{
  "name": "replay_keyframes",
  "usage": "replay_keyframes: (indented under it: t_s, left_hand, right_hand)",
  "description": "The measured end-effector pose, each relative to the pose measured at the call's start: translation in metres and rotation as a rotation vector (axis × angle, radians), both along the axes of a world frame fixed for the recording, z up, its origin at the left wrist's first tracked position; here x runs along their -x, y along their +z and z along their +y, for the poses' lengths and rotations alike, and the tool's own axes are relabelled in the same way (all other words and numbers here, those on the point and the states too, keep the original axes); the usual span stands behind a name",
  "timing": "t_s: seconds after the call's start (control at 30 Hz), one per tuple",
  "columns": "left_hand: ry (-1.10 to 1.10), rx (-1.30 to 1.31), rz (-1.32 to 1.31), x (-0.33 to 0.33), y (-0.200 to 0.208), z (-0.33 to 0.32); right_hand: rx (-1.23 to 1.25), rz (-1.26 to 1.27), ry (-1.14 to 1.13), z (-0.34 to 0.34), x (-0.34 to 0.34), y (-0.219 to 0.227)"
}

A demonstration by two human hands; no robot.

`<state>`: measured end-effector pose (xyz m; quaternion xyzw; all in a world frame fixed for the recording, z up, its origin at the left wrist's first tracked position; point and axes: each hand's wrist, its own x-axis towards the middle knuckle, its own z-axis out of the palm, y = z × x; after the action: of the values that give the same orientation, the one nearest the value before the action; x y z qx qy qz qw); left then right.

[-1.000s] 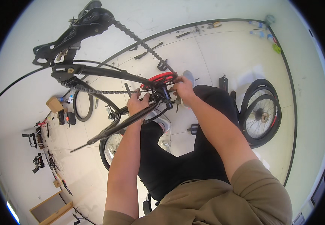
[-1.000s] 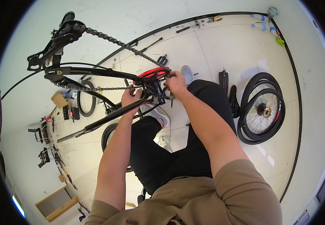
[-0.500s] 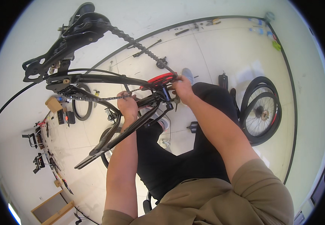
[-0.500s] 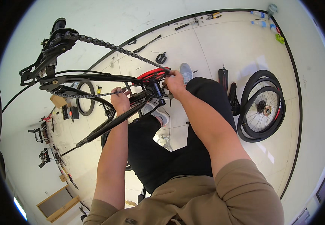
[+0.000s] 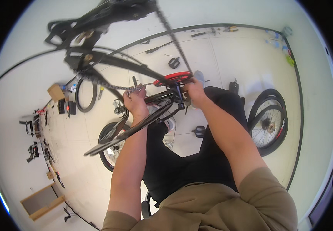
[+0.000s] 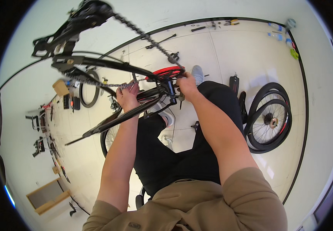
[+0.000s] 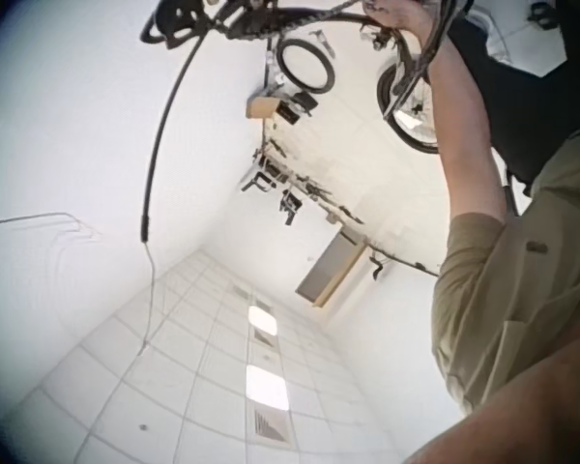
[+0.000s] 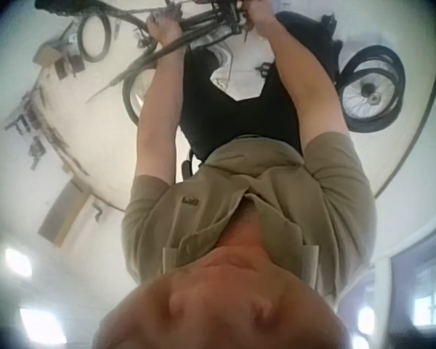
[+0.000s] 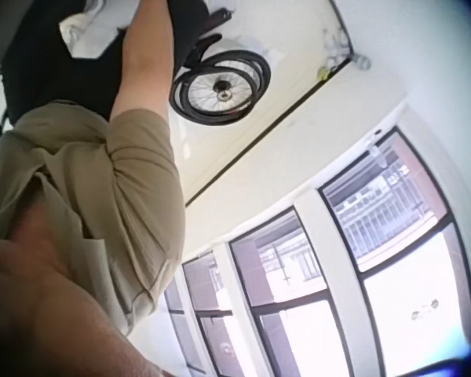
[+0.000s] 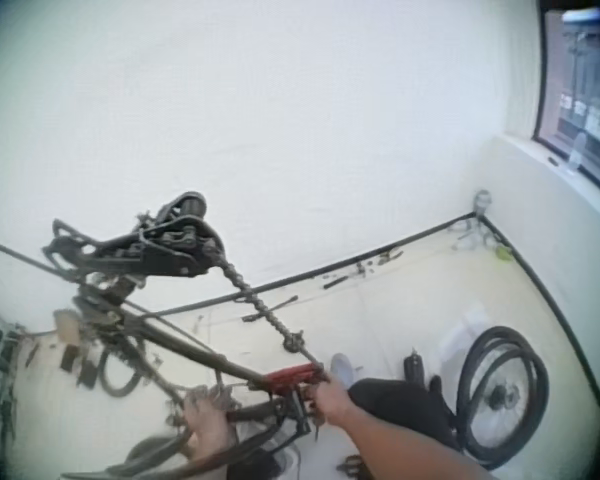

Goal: The person works on a bicycle frame mounted upside down, using a screwdriver to adjust the rear derailleur and chain. They manipulate the chain around the gears and crankset while seated, occasionally repositioning the frame to access different components.

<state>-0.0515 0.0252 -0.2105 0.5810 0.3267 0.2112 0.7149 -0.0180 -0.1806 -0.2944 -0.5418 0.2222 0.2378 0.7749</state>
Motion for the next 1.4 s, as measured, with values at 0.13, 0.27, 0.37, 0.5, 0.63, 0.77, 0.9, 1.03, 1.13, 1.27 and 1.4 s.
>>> replay_keyframes:
  t_s: [0.13, 0.27, 0.37, 0.5, 0.63, 0.77, 0.9, 1.03, 1.13, 1.27, 1.4]
  left_hand:
    - [-0.052, 0.036, -0.064, 0.002, 0.004, -0.007]
    - [-0.05, -0.091, -0.042, 0.009, 0.001, -0.009]
    - [-0.006, -0.074, 0.007, 0.012, -0.01, -0.003]
    - [-0.022, -0.086, 0.007, 0.01, -0.01, -0.004]
    - [-0.024, -0.055, 0.006, 0.011, -0.004, -0.006]
    - [-0.024, -0.042, -0.024, 0.015, 0.004, -0.007]
    - [-0.019, -0.038, -0.047, 0.014, 0.015, -0.011]
    - [-0.011, -0.032, -0.058, 0.012, 0.016, -0.01]
    - [-0.018, -0.04, -0.044, 0.009, 0.018, -0.012]
    - [-0.031, -0.045, -0.013, 0.01, 0.025, -0.014]
    - [-0.032, -0.072, 0.0, 0.011, 0.022, -0.01]
  right_hand:
    - [-0.072, -0.053, -0.023, -0.003, -0.002, -0.011]
    - [-0.112, -0.103, -0.008, -0.004, -0.004, -0.017]
    - [-0.099, -0.068, 0.032, -0.003, -0.004, -0.008]
    - [-0.16, -0.095, 0.002, -0.004, -0.004, -0.014]
    - [-0.195, -0.081, -0.019, -0.003, -0.004, -0.02]
    - [-0.191, -0.079, -0.042, -0.001, -0.006, -0.026]
    - [-0.207, -0.068, -0.028, 0.0, -0.007, -0.026]
    - [-0.199, -0.072, -0.009, 0.001, -0.007, -0.018]
    - [-0.218, -0.051, -0.009, 0.0, -0.007, -0.015]
    - [-0.204, -0.057, -0.007, 0.001, -0.008, -0.02]
    - [-0.185, -0.1, -0.015, 0.002, -0.008, -0.027]
